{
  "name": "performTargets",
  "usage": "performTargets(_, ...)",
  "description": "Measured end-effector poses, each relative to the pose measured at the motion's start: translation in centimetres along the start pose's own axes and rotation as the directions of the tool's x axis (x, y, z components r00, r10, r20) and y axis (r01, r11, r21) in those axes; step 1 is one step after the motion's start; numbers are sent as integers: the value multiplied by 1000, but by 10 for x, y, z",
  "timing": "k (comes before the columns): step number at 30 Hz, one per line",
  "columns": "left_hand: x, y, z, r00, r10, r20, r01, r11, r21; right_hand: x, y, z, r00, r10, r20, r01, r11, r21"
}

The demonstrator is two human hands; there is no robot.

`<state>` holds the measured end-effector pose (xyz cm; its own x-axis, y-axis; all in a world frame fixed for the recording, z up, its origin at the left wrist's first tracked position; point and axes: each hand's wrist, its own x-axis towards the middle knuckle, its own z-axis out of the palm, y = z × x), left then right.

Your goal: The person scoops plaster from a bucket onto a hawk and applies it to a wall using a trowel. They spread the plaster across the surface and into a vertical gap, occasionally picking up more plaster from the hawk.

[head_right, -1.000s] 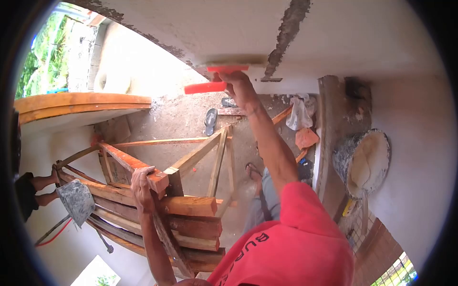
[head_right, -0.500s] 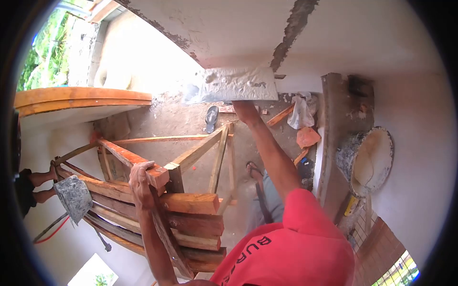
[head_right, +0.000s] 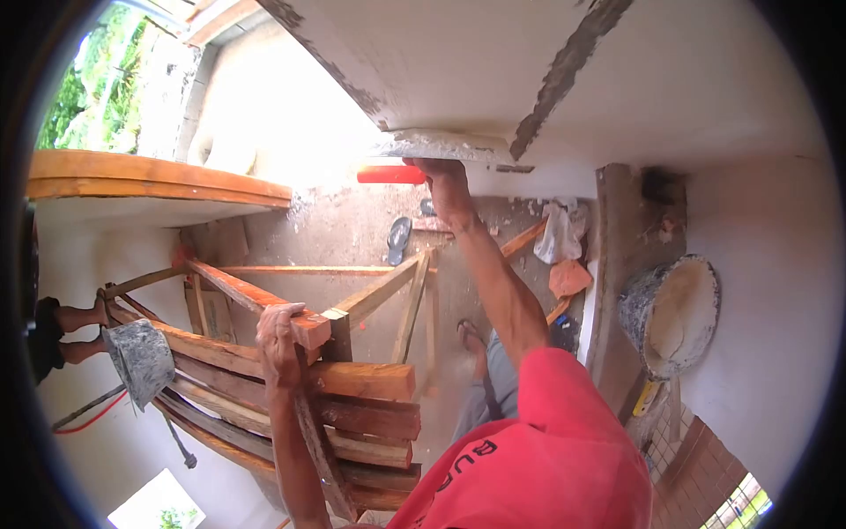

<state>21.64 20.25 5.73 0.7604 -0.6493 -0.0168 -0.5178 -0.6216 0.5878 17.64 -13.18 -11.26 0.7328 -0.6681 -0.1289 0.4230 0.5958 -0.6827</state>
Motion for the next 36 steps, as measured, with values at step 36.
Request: performTargets(36,-1,-5,4,996,83,39,-86,994,64,-57,42,-163,941,221,-257,-314,856,-411)
